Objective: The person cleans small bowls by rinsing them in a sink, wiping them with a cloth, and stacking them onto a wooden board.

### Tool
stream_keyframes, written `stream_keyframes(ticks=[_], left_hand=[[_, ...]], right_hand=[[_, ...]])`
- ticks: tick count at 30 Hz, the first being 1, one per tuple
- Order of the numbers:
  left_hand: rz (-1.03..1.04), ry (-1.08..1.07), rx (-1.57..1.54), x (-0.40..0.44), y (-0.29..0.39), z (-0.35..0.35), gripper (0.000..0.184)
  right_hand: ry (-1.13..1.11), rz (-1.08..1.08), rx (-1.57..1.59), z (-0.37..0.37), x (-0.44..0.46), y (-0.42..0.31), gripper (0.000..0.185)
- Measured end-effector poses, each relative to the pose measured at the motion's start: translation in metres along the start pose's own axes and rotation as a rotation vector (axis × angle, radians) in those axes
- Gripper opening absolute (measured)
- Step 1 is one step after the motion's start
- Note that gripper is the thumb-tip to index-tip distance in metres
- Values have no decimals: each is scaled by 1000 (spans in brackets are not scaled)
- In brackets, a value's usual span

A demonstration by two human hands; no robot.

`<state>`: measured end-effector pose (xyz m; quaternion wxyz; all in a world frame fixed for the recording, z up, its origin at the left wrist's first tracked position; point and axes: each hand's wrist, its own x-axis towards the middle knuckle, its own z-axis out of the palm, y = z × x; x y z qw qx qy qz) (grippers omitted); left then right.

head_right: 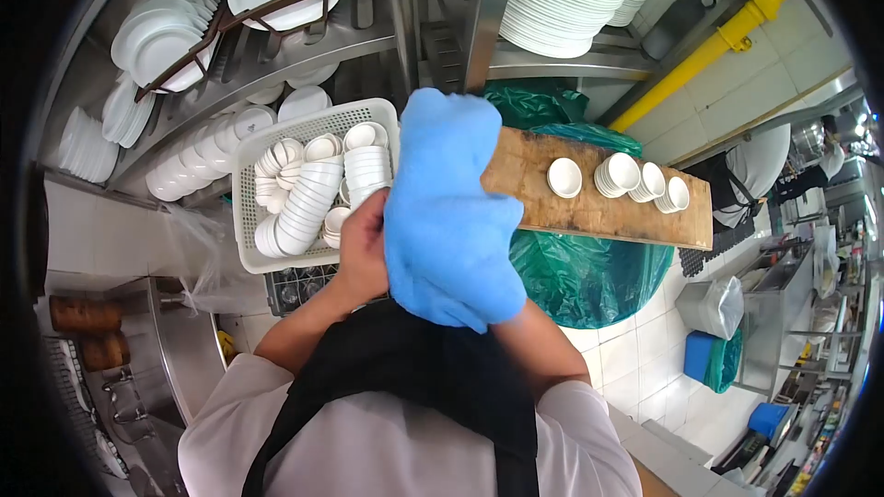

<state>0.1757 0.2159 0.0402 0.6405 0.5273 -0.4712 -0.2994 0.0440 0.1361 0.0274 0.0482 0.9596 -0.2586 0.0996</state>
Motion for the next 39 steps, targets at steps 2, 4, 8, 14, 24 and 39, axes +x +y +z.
stream_keyframes(ticks=[2, 4, 8, 14, 24, 39], left_hand=[[7, -3, 60, 2, 18, -4, 12], [12, 5, 126, 0, 22, -5, 13], [-102, 119, 120, 0, 12, 9, 23], [18, 93, 141, -1, -7, 29, 49], [-942, -226, -676, 16, -10, 14, 44], [-643, -383, -258, 20, -49, 47, 45]], right_hand=[[135, 36, 137, -32, 26, 4, 12], [267, 63, 283, -52, 36, 5, 14], [209, 111, 646, -55, 38, 13, 18], [242, 338, 548, -56, 37, -3, 26], [185, 401, 829, -56, -17, 0, 53], [201, 698, 47, -6, -50, 114, 19]])
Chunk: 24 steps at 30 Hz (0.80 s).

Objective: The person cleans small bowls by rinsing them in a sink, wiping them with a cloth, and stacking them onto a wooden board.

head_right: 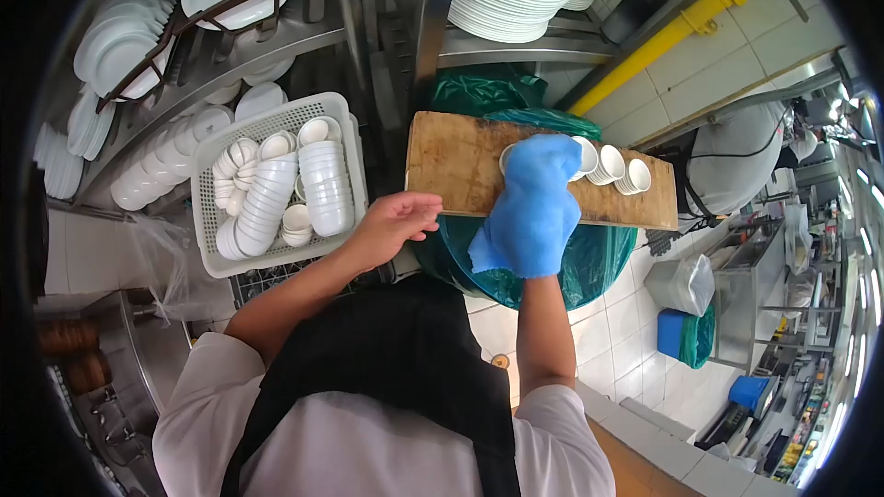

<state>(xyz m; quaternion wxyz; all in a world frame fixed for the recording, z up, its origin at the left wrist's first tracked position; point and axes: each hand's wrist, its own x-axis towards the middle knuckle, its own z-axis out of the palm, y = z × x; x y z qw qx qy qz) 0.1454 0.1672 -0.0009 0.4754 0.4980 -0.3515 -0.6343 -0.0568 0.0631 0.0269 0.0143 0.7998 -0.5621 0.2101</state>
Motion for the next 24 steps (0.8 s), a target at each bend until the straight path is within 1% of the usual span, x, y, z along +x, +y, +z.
stream_keyframes(ticks=[1, 2, 3, 4, 5, 6, 7, 8, 9, 10, 11, 12, 14, 15, 17, 18, 19, 21, 22, 23, 24], left_hand=[[45, -23, 89, 8, -5, 2, 46], [88, -49, 176, 16, -10, 4, 48], [84, -58, 177, 24, -11, 9, 48], [187, 2, 321, 35, -10, 15, 51], [292, 63, 465, 47, -8, 22, 55], [292, 52, 467, 58, 0, 30, 55], [352, 55, 659, 72, 13, 40, 62], [416, 56, 851, 87, 24, 50, 69], [423, 41, 855, 107, 22, 60, 69], [519, 65, 992, 130, 12, 70, 78], [615, 91, 1128, 151, 2, 77, 87], [622, 76, 1134, 169, -7, 81, 87], [473, -59, 1238, 197, -16, 86, 92], [478, -78, 1251, 202, -9, 87, 92], [315, -275, 1258, 205, 7, 88, 86], [332, -214, 1290, 206, 4, 89, 74], [331, -243, 1305, 208, 3, 90, 74], [298, -219, 1427, 214, 4, 88, 68], [400, -182, 1482, 214, -1, 87, 61], [401, -188, 1489, 215, -4, 90, 61], [391, -159, 1468, 207, 4, 97, 61]], right_hand=[[2, 2, 1, -14, 1, -7, 19], [47, 12, 56, -33, -3, -12, 24], [92, 25, 106, -50, -7, -17, 28], [93, 34, 101, -58, -9, -19, 28], [175, 18, 190, -64, -12, -21, 36], [260, 1, 279, -70, -16, -21, 44], [266, 12, 274, -76, -20, -20, 44], [270, 65, 353, -82, -27, -17, 46], [276, 118, 431, -89, -34, -14, 49], [283, 171, 510, -97, -39, -13, 51], [294, 182, 507, -110, -43, -20, 51], [250, 213, 470, -126, -44, -33, 54], [202, 268, 416, -143, -47, -38, 60], [202, 288, 395, -147, -50, -32, 62], [199, 334, 329, -152, -58, -14, 66], [194, 357, 293, -152, -62, -4, 69], [188, 377, 256, -153, -66, 4, 71], [175, 404, 216, -155, -73, 13, 75], [172, 420, 215, -155, -74, 16, 77], [175, 428, 218, -156, -76, 19, 77], [175, 527, 441, -156, -76, 21, 77]])
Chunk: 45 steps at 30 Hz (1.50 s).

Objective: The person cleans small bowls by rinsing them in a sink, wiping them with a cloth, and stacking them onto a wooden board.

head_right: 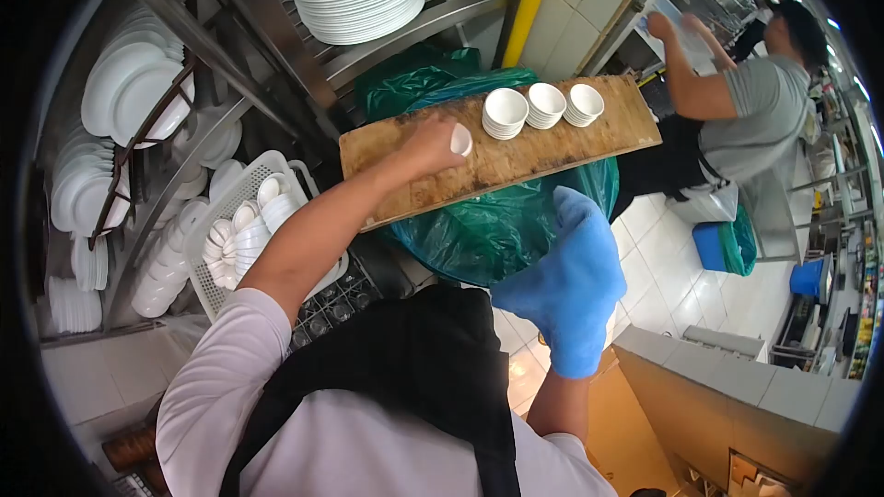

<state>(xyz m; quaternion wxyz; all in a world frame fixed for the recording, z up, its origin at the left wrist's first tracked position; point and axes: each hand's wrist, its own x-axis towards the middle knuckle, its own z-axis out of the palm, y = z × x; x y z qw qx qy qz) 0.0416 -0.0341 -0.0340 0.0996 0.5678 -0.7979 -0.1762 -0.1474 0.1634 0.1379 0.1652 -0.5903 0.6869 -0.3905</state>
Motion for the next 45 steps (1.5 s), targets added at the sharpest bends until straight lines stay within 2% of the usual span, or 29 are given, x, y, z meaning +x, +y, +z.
stream_keyframes(ticks=[3, 4, 6, 7, 8, 9, 11, 12, 13, 14, 15, 16, 17, 18, 19, 21, 22, 24, 27, 30, 33, 37, 40, 42, 43, 45], left_hand=[[-14, 32, -54, -4, 1, 7, 61], [-14, 18, -49, -3, 0, 12, 66], [-91, -10, -105, -16, 11, -8, 103], [-72, 111, -22, -17, 5, 12, 113], [5, 361, -122, -25, -3, 27, 100], [-18, 364, -108, -41, -9, 17, 100], [-107, 331, -335, -81, -24, -25, 68], [-191, 385, -339, -99, -42, -34, 50], [-273, 438, -346, -117, -66, -40, 33], [-249, 649, -255, -130, -98, -38, 19], [-297, 694, -113, -148, -125, -48, 15], [-454, 615, -10, -161, -156, -54, 13], [-521, 519, 86, -177, -180, -66, 14], [-692, 390, 144, -184, -209, -65, 17], [-804, 201, 136, -190, -237, -65, 30], [-871, 71, 119, -198, -249, -72, 34], [-864, 77, 110, -198, -251, -72, 34], [-918, -64, 15, -199, -253, -73, 35], [-938, 70, 42, -194, -296, -34, 37], [-886, 80, 9, -196, -305, -24, 40], [-869, 192, -52, -204, -292, -28, 34], [-890, 194, -14, -207, -284, -32, 38], [-874, 306, -43, -211, -275, -36, 35], [-901, 451, -24, -219, -275, -34, 33], [-849, 588, -132, -226, -272, -36, 34], [-890, 733, -403, -239, -256, -47, 28]], right_hand=[[-207, 343, 657, 19, 5, -6, 80], [-224, 372, 696, 26, 5, -6, 83], [-344, 300, 825, 33, -6, -28, 87], [-390, 241, 926, 31, -8, -39, 92], [-452, 137, 901, 30, -9, -49, 93], [-476, 136, 914, 29, -9, -62, 93], [-534, 358, 935, 23, -10, -90, 90], [-554, 471, 936, 23, -11, -96, 89], [-581, 440, 900, 23, -13, -98, 88], [-602, 395, 869, 23, -15, -96, 88], [-619, 345, 836, 23, -18, -94, 87], [-629, 294, 799, 24, -20, -91, 87], [-632, 240, 759, 25, -22, -89, 87], [-632, 187, 720, 26, -23, -87, 86], [-642, 134, 685, 29, -23, -85, 86], [-667, 23, 618, 40, -20, -85, 85], [-699, -34, 585, 45, -20, -87, 84], [-829, -180, 483, 54, -17, -91, 84], [-934, -402, 295, 68, -24, -98, 82], [-797, -482, 205, 89, -38, -92, 81], [-698, -420, 272, 94, -38, -88, 80], [-659, -282, 419, 86, -34, -88, 78], [-628, -197, 501, 88, -39, -82, 77], [-614, -123, 598, 86, -43, -83, 76], [-623, -92, 631, 88, -42, -85, 76], [-628, -48, 688, 91, -44, -86, 75]])
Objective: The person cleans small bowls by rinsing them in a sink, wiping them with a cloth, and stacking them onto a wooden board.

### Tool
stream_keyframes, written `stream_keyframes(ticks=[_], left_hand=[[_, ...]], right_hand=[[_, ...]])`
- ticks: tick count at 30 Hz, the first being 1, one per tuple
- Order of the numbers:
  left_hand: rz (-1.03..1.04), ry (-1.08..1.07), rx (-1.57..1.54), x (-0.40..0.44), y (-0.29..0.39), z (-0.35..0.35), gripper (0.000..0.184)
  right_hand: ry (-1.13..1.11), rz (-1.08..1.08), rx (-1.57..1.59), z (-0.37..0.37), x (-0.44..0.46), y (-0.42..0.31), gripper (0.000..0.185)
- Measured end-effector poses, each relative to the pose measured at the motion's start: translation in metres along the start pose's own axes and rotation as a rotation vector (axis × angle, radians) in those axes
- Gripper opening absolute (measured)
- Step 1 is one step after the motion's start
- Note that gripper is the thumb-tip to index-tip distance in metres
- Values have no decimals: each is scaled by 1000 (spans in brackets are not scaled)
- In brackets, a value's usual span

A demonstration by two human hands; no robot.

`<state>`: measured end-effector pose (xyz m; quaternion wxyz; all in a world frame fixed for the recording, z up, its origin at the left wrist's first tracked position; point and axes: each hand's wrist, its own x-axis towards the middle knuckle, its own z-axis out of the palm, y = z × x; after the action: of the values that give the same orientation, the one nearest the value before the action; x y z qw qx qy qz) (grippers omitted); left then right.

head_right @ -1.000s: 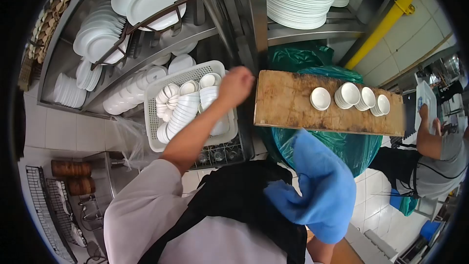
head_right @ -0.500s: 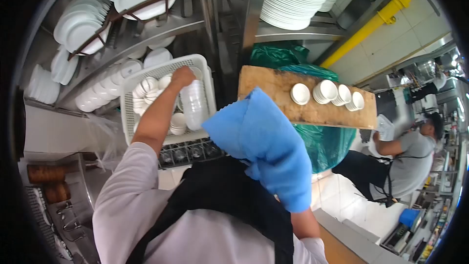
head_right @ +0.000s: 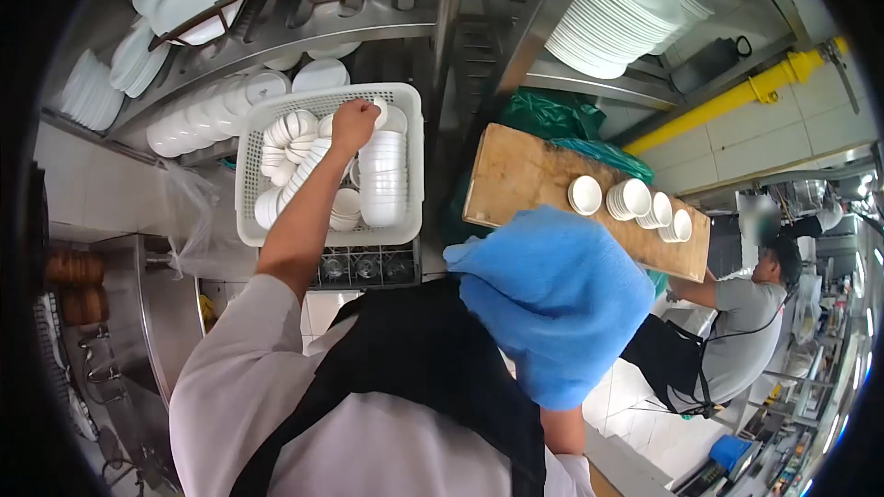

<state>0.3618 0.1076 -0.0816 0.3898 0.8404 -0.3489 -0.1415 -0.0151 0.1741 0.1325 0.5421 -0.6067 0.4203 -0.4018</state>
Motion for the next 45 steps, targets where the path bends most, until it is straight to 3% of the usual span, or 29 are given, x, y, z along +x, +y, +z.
stream_keyframes(ticks=[1, 3, 4, 6, 9, 12, 14, 17, 20, 23, 26, 30, 31, 33, 36, 45], left_hand=[[3, 7, 4, -8, 0, -4, 28], [-258, -62, -748, -28, 3, -14, 17], [-263, -47, -746, -42, 6, -19, 17], [-325, -194, -1061, -83, 34, -37, 14], [-359, -284, -1131, -130, 71, -41, 14], [-219, -421, -1175, -173, 110, -46, 13], [-111, -454, -1045, -194, 137, -54, 14], [8, -421, -1079, -197, 136, -47, 15], [20, -398, -1112, -200, 133, -48, 14], [10, -411, -1099, -197, 132, -52, 14], [-121, -468, -1413, -190, 126, -48, 18], [-186, -560, -1539, -187, 115, -43, 18], [-191, -570, -1534, -187, 111, -40, 18], [-144, -602, -1548, -184, 102, -33, 21], [-148, -626, -1608, -184, 99, -27, 25], [-338, -540, -1618, -193, 91, -38, 32]], right_hand=[[0, 12, 25, 1, -1, 1, 74], [-8, 16, 74, 5, 0, 5, 74], [-21, 14, 91, 6, 1, 6, 73], [-62, 25, 106, 10, 8, 9, 73], [-197, 98, 119, 22, 23, 28, 71], [-307, -476, -886, 56, 57, 44, 59], [-377, -558, -1161, 70, 65, 58, 51], [-502, -513, -1236, 66, 67, 57, 39], [-607, -594, -1244, 60, 64, 10, 43], [-540, -628, -927, 60, 69, 13, 47], [-456, -525, -459, 59, 68, 21, 51], [-374, -413, -103, 52, 58, 27, 56], [-365, -408, -101, 47, 55, 31, 56], [-389, -371, -233, 38, 49, 39, 87], [-534, -331, -306, 28, 54, 42, 92], [-334, -100, 29, 22, 47, 50, 82]])
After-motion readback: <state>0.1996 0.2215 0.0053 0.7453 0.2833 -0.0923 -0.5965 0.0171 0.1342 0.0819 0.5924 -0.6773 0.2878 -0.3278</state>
